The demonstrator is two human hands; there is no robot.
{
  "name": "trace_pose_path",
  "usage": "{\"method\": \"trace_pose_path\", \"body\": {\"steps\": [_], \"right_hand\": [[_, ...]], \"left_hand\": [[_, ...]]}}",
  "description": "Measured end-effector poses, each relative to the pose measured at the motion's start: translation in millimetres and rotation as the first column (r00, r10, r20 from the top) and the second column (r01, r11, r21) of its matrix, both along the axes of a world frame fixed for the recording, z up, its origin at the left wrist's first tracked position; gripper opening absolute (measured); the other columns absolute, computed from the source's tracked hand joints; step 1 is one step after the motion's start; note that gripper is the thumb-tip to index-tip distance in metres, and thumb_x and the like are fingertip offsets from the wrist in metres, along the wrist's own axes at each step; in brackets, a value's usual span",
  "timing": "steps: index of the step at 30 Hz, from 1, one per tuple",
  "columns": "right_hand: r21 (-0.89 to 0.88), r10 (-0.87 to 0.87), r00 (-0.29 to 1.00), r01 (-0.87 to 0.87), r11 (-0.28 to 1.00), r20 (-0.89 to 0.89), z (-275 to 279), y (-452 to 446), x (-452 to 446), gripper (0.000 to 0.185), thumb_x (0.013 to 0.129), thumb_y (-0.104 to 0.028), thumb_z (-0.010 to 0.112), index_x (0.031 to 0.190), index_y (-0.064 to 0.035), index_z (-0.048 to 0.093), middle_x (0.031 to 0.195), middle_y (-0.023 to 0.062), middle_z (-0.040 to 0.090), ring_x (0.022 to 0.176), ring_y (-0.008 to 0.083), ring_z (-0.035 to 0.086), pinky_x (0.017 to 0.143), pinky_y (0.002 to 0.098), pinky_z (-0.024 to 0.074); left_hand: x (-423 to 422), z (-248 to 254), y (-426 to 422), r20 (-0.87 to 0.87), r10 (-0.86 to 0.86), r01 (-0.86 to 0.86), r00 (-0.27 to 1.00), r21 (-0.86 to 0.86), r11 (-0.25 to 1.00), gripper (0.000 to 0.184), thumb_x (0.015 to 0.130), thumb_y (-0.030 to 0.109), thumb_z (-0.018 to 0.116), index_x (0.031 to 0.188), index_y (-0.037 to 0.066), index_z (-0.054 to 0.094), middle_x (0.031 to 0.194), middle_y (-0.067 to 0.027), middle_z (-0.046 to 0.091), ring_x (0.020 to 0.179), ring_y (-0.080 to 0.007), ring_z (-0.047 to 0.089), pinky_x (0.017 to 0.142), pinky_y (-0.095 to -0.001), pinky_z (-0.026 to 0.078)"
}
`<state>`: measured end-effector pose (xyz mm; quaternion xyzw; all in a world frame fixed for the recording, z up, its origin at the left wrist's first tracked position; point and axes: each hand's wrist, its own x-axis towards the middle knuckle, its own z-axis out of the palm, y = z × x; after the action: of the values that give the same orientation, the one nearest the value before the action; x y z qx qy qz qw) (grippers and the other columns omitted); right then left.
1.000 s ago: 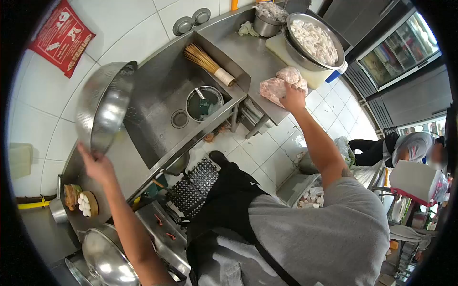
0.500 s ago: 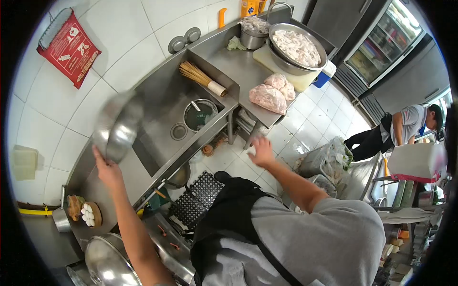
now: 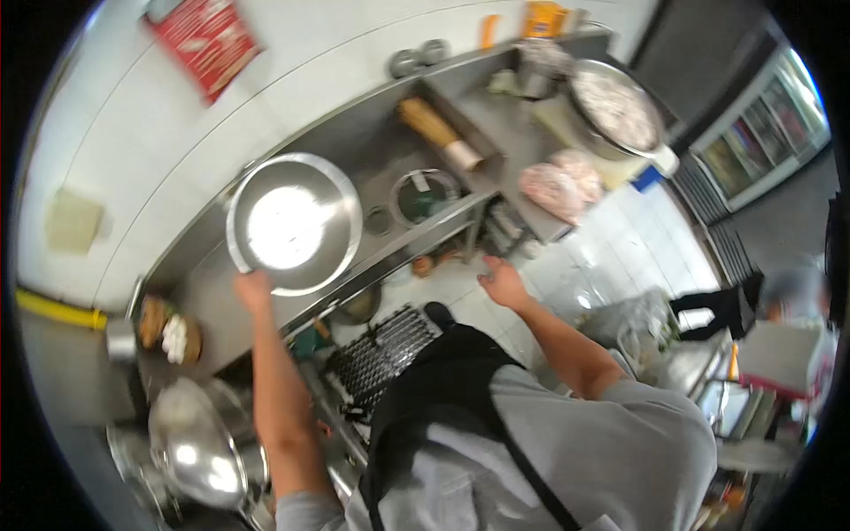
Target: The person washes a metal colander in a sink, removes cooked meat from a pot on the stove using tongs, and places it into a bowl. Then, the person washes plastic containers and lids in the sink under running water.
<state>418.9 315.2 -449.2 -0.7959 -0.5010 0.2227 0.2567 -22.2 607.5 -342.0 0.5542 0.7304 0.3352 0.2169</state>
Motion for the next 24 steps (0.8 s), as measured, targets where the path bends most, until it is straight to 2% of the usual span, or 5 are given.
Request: {"method": "trace_pose_path", "body": {"steps": [1, 4, 8, 17, 24], "right_hand": [[0.003, 0.037, 0.984, -0.037, 0.999, -0.172, 16, 16, -18, 0.053, 0.082, -0.027, 0.066, 0.127, -0.0034, 0.053, 0.108, 0.0217, 0.062, 0.107, 0.0377, 0.058, 0.095, 0.0418, 0.0452], [0.094, 0.200, 0.874, -0.177, 0.980, -0.442, 22, 61, -70, 0.061, 0.086, -0.034, 0.067, 0.132, 0.0013, 0.047, 0.095, 0.0169, 0.066, 0.093, 0.0283, 0.066, 0.082, 0.0347, 0.0509], [0.061, 0.106, 0.388, -0.125, 0.990, -0.915, 102, 104, -153, 0.064, 0.089, -0.040, 0.065, 0.131, 0.0034, 0.046, 0.096, 0.0116, 0.064, 0.086, 0.0178, 0.064, 0.073, 0.0309, 0.0502], [-0.132, -0.015, 0.492, -0.204, 0.970, -0.870, 79, 170, -156, 0.029, 0.086, -0.014, 0.055, 0.108, 0.0043, 0.060, 0.103, 0.0151, 0.066, 0.083, 0.0270, 0.067, 0.063, 0.0393, 0.0556], [-0.247, 0.073, 0.623, -0.411, 0.878, -0.778, 21, 261, -209, 0.031, 0.087, -0.023, 0.058, 0.107, 0.0007, 0.056, 0.090, 0.0139, 0.065, 0.067, 0.0239, 0.065, 0.058, 0.0340, 0.0530]], "left_hand": [[-38, -66, 13, 0.137, -0.038, 0.014, 0.990, 0.175, 0.984, 0.022, 0.075, 0.007, 0.055, 0.091, -0.008, 0.063, 0.074, -0.0162, 0.066, 0.067, -0.0211, 0.061, 0.060, -0.0398, 0.047], [8, -22, -60, 0.646, 0.098, -0.108, 0.757, -0.025, 0.994, 0.021, 0.079, 0.006, 0.059, 0.097, -0.006, 0.059, 0.087, -0.0128, 0.062, 0.071, -0.0207, 0.060, 0.052, -0.0346, 0.048], [18, -26, -120, 0.709, 0.189, -0.172, 0.679, -0.097, 0.980, 0.016, 0.083, 0.008, 0.055, 0.092, -0.004, 0.062, 0.071, -0.0099, 0.062, 0.053, -0.0175, 0.054, 0.042, -0.0304, 0.038], [-27, -35, -245, 0.811, 0.009, 0.269, 0.585, -0.204, 0.941, 0.075, 0.094, 0.060, 0.045, 0.143, 0.002, 0.038, 0.118, -0.0163, 0.058, 0.079, -0.0190, 0.065, 0.064, -0.0318, 0.054], [-63, -116, -423, 0.532, 0.535, -0.129, 0.656, -0.621, 0.774, 0.057, 0.093, 0.052, 0.054, 0.126, 0.005, 0.060, 0.094, -0.0084, 0.064, 0.065, -0.0162, 0.061, 0.055, -0.0300, 0.049]]}}
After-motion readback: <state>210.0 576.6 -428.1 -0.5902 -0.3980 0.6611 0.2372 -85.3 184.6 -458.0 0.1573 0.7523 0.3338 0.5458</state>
